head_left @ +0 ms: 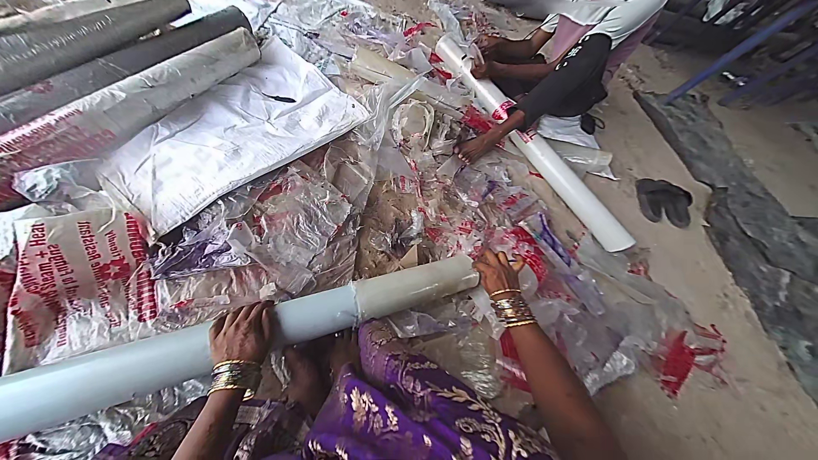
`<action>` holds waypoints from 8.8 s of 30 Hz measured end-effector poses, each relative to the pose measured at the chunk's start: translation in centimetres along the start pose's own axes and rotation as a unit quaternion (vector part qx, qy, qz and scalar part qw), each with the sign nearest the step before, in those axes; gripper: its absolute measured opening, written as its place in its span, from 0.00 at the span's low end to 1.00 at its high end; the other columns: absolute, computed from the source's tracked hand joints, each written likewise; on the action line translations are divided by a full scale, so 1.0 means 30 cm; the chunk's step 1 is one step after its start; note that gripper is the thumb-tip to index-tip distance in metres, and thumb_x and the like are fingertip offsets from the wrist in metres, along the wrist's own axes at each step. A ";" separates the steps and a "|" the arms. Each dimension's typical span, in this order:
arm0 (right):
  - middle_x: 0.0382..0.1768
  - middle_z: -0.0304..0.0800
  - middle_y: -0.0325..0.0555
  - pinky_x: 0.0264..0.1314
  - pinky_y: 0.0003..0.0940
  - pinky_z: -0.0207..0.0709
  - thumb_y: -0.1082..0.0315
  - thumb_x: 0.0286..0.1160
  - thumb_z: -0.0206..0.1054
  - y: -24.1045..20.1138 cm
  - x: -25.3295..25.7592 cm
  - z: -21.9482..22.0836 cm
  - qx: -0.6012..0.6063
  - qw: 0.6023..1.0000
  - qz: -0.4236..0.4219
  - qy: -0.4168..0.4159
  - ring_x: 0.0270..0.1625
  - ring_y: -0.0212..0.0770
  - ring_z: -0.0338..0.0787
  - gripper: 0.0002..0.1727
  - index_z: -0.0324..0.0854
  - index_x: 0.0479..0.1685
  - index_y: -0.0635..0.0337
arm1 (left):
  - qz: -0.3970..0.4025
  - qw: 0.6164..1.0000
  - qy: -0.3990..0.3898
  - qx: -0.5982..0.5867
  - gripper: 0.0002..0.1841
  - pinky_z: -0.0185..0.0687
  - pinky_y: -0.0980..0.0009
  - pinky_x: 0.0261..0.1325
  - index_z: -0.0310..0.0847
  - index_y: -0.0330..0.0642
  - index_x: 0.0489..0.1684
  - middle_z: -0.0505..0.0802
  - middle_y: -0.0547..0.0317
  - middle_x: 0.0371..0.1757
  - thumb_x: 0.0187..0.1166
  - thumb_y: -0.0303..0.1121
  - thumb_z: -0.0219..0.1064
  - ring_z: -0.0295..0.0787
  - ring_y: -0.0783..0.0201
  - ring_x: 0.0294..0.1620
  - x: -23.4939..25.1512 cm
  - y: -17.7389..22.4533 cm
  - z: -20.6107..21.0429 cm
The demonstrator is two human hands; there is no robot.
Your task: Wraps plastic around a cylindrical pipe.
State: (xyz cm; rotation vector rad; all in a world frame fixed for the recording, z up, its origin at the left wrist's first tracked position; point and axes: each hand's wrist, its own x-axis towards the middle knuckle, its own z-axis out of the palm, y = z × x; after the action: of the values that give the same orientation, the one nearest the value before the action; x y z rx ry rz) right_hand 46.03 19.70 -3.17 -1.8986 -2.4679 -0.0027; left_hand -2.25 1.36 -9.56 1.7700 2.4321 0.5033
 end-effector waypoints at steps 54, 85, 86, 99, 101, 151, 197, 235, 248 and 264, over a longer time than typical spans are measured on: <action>0.65 0.91 0.58 0.81 0.78 0.45 0.84 0.76 0.58 0.195 -0.053 0.058 -0.050 0.994 0.031 -0.097 0.71 0.70 0.82 0.15 0.92 0.50 0.69 | -0.011 0.998 -0.053 0.024 0.28 0.64 0.33 0.77 0.90 0.39 0.58 0.94 0.38 0.61 0.88 0.42 0.40 0.87 0.33 0.68 -0.002 0.001 -0.014; 0.58 0.93 0.62 0.70 0.61 0.74 0.63 0.80 0.69 -0.085 0.041 0.006 0.099 0.913 0.384 -0.097 0.67 0.61 0.88 0.13 0.91 0.54 0.62 | -0.018 1.000 -0.016 -0.002 0.28 0.68 0.32 0.73 0.91 0.36 0.52 0.95 0.36 0.56 0.86 0.42 0.41 0.89 0.32 0.65 0.008 0.002 0.002; 0.58 0.93 0.63 0.70 0.62 0.73 0.64 0.81 0.68 -0.097 0.037 0.003 0.089 0.917 0.377 -0.095 0.67 0.62 0.88 0.13 0.91 0.55 0.62 | -0.017 1.000 -0.014 -0.002 0.28 0.68 0.32 0.73 0.92 0.36 0.51 0.95 0.36 0.55 0.86 0.42 0.42 0.89 0.32 0.64 0.008 0.000 0.002; 0.67 0.85 0.69 0.78 0.61 0.68 0.80 0.79 0.62 -0.153 -0.067 0.062 0.096 0.953 0.282 -0.054 0.73 0.68 0.81 0.15 0.86 0.61 0.72 | -0.027 0.999 -0.007 -0.017 0.26 0.67 0.32 0.74 0.91 0.34 0.52 0.94 0.34 0.56 0.86 0.39 0.44 0.88 0.30 0.64 0.001 0.008 -0.003; 0.64 0.86 0.71 0.78 0.59 0.69 0.81 0.78 0.62 -0.163 -0.091 0.061 0.110 0.955 0.272 -0.036 0.71 0.68 0.83 0.14 0.86 0.58 0.76 | -0.034 0.999 -0.013 -0.017 0.25 0.66 0.31 0.75 0.90 0.32 0.53 0.93 0.31 0.57 0.86 0.37 0.44 0.87 0.29 0.65 0.000 0.017 -0.006; 0.60 0.91 0.64 0.66 0.67 0.74 0.48 0.84 0.67 -0.157 -0.002 -0.163 0.023 0.950 0.233 -0.208 0.67 0.65 0.88 0.25 0.89 0.56 0.64 | 0.067 0.933 -0.347 0.064 0.45 0.31 0.18 0.83 0.38 0.77 0.97 0.47 0.27 0.95 0.83 0.28 0.60 0.34 0.17 0.92 0.037 0.541 0.021; 0.51 0.96 0.55 0.72 0.78 0.54 0.69 0.76 0.69 -0.233 0.082 -0.030 -0.005 0.993 -0.084 -0.088 0.63 0.68 0.86 0.10 0.97 0.44 0.55 | 0.108 0.982 -0.149 0.037 0.39 0.49 0.17 0.77 0.64 0.72 0.90 0.68 0.23 0.86 0.80 0.19 0.59 0.57 0.12 0.84 -0.055 0.509 0.112; 0.60 0.88 0.70 0.72 0.60 0.71 0.46 0.72 0.78 -0.226 0.011 -0.008 0.216 0.883 0.413 -0.049 0.67 0.63 0.85 0.34 0.84 0.60 0.73 | 0.101 0.981 -0.163 0.024 0.41 0.44 0.17 0.78 0.63 0.72 0.91 0.66 0.21 0.87 0.78 0.21 0.63 0.53 0.10 0.85 -0.056 0.510 0.106; 0.56 0.91 0.66 0.69 0.56 0.74 0.67 0.81 0.69 -0.268 0.038 0.034 0.177 0.889 0.417 -0.063 0.64 0.59 0.88 0.12 0.89 0.50 0.70 | 0.094 0.975 -0.199 0.024 0.43 0.43 0.17 0.79 0.59 0.72 0.93 0.62 0.24 0.89 0.78 0.18 0.60 0.49 0.13 0.88 -0.046 0.514 0.088; 0.58 0.87 0.73 0.71 0.57 0.75 0.61 0.75 0.77 -0.233 -0.054 0.019 0.226 0.942 0.243 -0.041 0.61 0.65 0.88 0.32 0.76 0.70 0.77 | 0.081 0.973 -0.216 0.003 0.40 0.39 0.17 0.80 0.59 0.72 0.93 0.61 0.25 0.90 0.80 0.22 0.60 0.46 0.14 0.89 -0.033 0.518 0.067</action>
State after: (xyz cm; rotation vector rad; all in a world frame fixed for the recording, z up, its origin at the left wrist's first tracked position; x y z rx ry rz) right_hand 39.66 16.35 -3.66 -2.2352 -1.7532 0.6037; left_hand 12.72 5.09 -6.66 1.8564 2.0065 0.1027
